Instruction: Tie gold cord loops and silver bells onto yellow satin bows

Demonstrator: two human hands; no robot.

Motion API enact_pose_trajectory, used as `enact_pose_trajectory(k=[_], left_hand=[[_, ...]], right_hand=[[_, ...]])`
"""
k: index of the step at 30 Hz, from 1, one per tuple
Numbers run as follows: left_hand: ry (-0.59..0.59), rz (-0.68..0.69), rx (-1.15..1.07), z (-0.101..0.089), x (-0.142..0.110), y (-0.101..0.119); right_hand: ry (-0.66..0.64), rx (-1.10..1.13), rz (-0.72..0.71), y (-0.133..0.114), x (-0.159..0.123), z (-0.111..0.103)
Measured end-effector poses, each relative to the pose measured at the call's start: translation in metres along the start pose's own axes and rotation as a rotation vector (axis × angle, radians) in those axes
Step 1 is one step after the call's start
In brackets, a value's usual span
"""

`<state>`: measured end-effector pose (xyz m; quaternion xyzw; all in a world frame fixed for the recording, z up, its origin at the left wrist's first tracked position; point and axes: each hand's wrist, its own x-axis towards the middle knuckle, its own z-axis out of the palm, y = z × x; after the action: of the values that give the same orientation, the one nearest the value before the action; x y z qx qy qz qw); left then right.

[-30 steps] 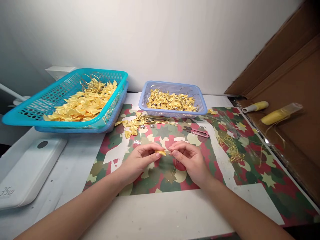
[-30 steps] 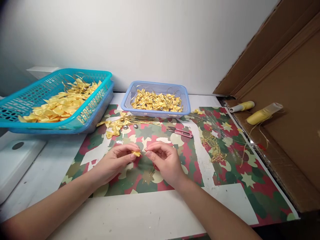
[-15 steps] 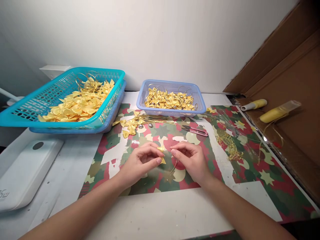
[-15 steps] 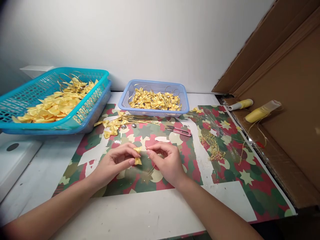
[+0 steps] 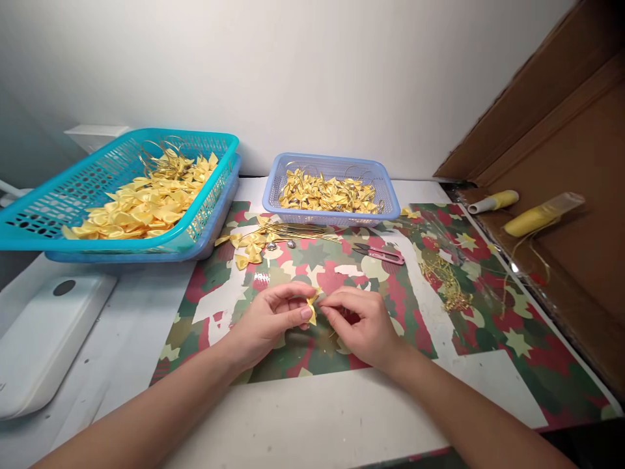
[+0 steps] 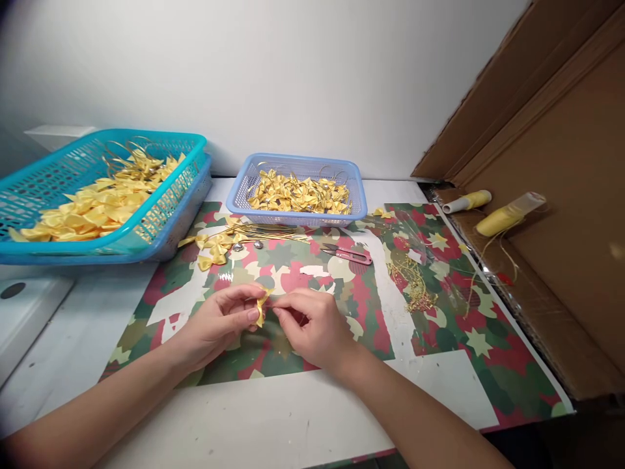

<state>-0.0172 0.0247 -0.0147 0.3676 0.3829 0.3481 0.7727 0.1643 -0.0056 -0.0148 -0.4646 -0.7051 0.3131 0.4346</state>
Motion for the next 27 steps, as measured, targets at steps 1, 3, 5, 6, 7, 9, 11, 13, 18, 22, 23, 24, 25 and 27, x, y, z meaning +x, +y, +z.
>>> enact_pose_trajectory(k=[1,3,5,6,7,9,11,13,18,22,23,24,25,27], left_hand=[[-0.008,-0.001,0.001,0.0005,-0.0001,0.0001],[-0.022,-0.003,-0.001,0.001,0.0,0.0001],[-0.027,-0.007,-0.006,0.0011,0.0001,0.0002],[-0.027,-0.009,-0.006,0.0011,0.0,0.0003],[-0.028,-0.008,-0.004,0.0011,-0.0001,0.0005],[-0.032,-0.004,0.001,0.0012,-0.0003,0.001],[-0.032,0.002,-0.002,0.0016,-0.0006,0.0013],[-0.023,0.005,-0.007,0.0021,-0.0009,0.0013],[0.0,0.007,0.01,0.0023,-0.0007,0.0007],[-0.005,0.013,0.015,0.0022,-0.0004,0.0016],[-0.01,0.013,0.017,0.0022,-0.0005,0.002],[-0.015,0.013,0.02,0.0022,-0.0006,0.0022],[-0.019,0.013,0.024,0.0022,-0.0007,0.0024],[-0.026,0.014,0.032,0.0017,-0.0009,0.0022]], right_hand=[[-0.001,0.0,-0.009,0.0,0.0,0.0],[-0.002,0.002,-0.025,0.0,-0.0003,-0.0003],[0.001,0.005,-0.033,0.0001,-0.0006,-0.0005],[0.002,0.005,-0.034,0.0002,-0.0007,-0.0005],[0.003,0.004,-0.032,0.0003,-0.0007,-0.0004],[0.003,0.001,-0.03,0.0004,-0.0007,0.0],[-0.004,-0.004,-0.022,0.0002,-0.0005,0.0002],[-0.015,-0.009,-0.007,-0.0005,-0.0004,0.0],[-0.032,-0.015,0.011,-0.0017,-0.0004,-0.0012],[-0.029,-0.017,0.002,-0.0016,-0.0003,-0.0014],[-0.03,-0.016,0.003,-0.0016,-0.0003,-0.0013],[-0.031,-0.014,0.005,-0.0016,-0.0003,-0.0011],[-0.03,-0.012,0.01,-0.0017,-0.0003,-0.0008],[-0.025,-0.009,0.02,-0.0019,-0.0002,-0.0001]])
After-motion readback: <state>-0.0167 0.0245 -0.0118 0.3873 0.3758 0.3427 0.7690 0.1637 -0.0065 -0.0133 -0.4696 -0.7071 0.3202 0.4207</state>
